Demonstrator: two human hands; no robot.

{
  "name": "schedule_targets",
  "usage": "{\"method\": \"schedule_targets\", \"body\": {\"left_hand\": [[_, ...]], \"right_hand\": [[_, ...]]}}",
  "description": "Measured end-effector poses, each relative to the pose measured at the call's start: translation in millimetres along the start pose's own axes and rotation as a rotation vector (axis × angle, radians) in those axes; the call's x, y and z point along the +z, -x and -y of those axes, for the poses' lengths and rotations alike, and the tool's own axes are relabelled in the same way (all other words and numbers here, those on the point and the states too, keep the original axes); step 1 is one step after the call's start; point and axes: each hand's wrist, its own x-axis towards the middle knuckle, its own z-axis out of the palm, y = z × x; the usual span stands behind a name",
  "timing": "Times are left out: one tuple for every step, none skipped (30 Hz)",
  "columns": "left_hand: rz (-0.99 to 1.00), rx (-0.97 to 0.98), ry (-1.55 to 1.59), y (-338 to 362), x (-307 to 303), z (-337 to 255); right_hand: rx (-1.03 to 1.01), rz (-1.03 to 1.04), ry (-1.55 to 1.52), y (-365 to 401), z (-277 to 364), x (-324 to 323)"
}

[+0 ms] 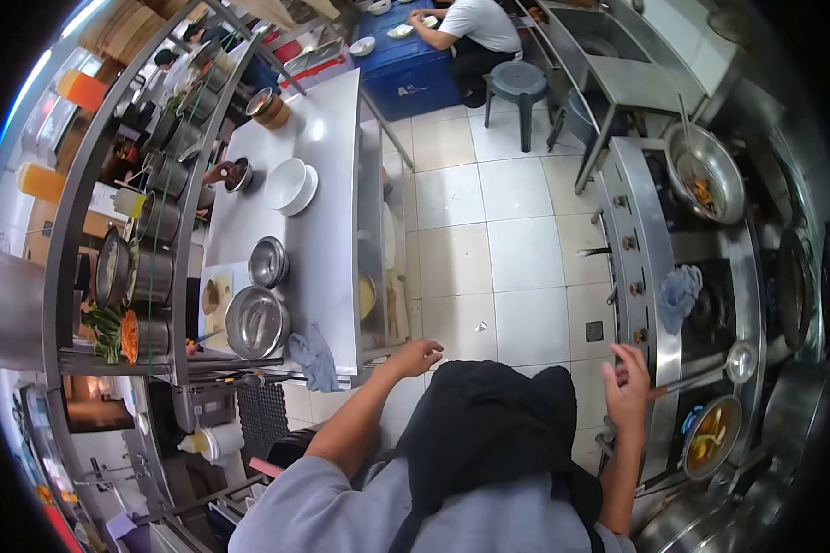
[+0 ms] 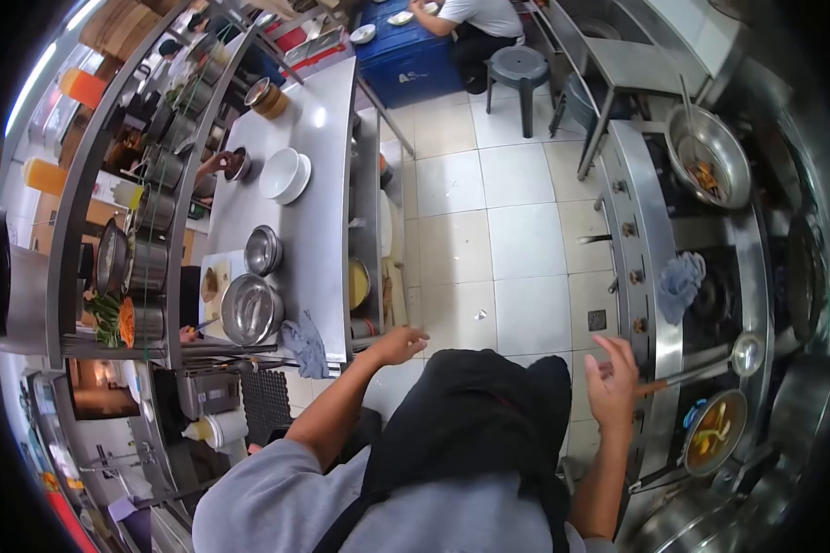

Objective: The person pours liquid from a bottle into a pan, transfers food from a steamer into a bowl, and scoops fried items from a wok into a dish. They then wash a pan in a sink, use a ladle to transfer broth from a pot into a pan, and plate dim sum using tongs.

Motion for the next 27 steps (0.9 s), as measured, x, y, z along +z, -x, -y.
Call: {"method": "schedule_targets", "body": {"left_hand": [[-0.028,-0.025,0.03,-5.9,-3.7,9.0],[-0.056,-0.051,0.059,-13.5,-7.3,17.7],[-0.069,-0.081,0.081,-22.0,-12.7,21.4],[-0.081,-0.114,0.104,-32.1,-18.6,23.8],[-0.089,-0.147,0.126,-43.8,-23.2,26.2],[-0.136,-0.173,0.174,-56.8,-27.4,31.9],[-0.183,-0.199,0.221,-70.4,-31.7,39.8],[-0.227,-0.227,0.269,-83.6,-35.2,48.4],[-0.273,-0.283,0.265,-95.5,-41.9,57.2],[-0.36,-0.286,0.252,-101.9,-53.8,54.0],[-0.409,-0.319,0.279,-109.5,-68.1,46.9],[-0.462,-0.421,0.281,-117.9,-63.4,65.5],[-0.502,-0.431,0.333,-123.1,-65.8,71.7],[-0.534,-0.445,0.416,-130.1,-68.1,75.2],[-0.52,-0.494,0.451,-137.4,-69.0,83.3],[-0.509,-0.544,0.487,-145.5,-69.9,87.2],[-0.507,-0.571,0.503,-154.2,-68.3,89.9],[-0.51,-0.597,0.518,-163.4,-71.8,88.5],[-0.516,-0.617,0.529,-175.3,-77.1,91.0],[-0.54,-0.64,0.567,-187.1,-79.5,96.7],[-0.565,-0.662,0.606,-200.0,-80.1,101.4],[-0.592,-0.682,0.643,-214.3,-80.4,107.9],[-0.602,-0.652,0.607,-228.5,-81.2,117.0],[-0.611,-0.624,0.572,-245.3,-85.3,123.0],[-0.624,-0.599,0.538,-262.6,-88.5,128.7],[-0.661,-0.586,0.528,-281.3,-89.9,135.2],[-0.71,-0.58,0.51,-299.7,-93.7,143.1]], "right_hand": [[-0.049,0.06,0.007,-25.2,12.8,14.4],[-0.071,0.119,0.012,-51.3,25.2,28.0],[-0.091,0.181,0.017,-77.7,36.4,40.6],[-0.11,0.243,0.021,-103.8,45.0,53.6],[-0.109,0.291,0.02,-128.5,48.2,69.2],[-0.11,0.339,0.018,-154.4,45.1,86.3],[-0.164,0.374,0.013,-181.0,31.8,106.0],[-0.139,0.424,-0.03,-207.1,18.7,127.7],[-0.162,0.459,-0.065,-234.3,-2.5,152.2],[-0.159,0.494,-0.078,-259.3,-26.9,177.4],[-0.069,0.583,-0.045,-284.5,-49.1,198.7],[-0.084,0.605,-0.03,-306.7,-78.5,223.7],[-0.128,0.622,0.022,-327.0,-105.2,245.8],[-0.064,0.656,0.006,-347.4,-116.1,259.5],[-0.003,0.687,-0.012,-366.6,-122.7,275.4],[0.056,0.72,-0.029,-382.7,-127.7,288.8],[0.12,0.742,-0.035,-397.8,-131.9,298.8],[0.181,0.763,-0.043,-414.0,-132.5,308.4],[0.236,0.778,-0.051,-429.9,-134.9,320.9],[0.257,0.782,-0.052,-441.6,-146.2,336.4],[0.278,0.784,-0.053,-452.3,-159.5,352.5],[0.297,0.786,-0.054,-463.8,-173.6,368.9],[0.297,0.793,-0.022,-472.8,-188.9,384.3],[0.314,0.786,-0.024,-480.0,-200.8,397.8],[0.328,0.783,-0.026,-486.8,-213.4,412.4],[0.337,0.786,-0.032,-493.9,-226.7,430.6],[0.336,0.754,-0.062,-498.6,-242.3,449.5]]}}
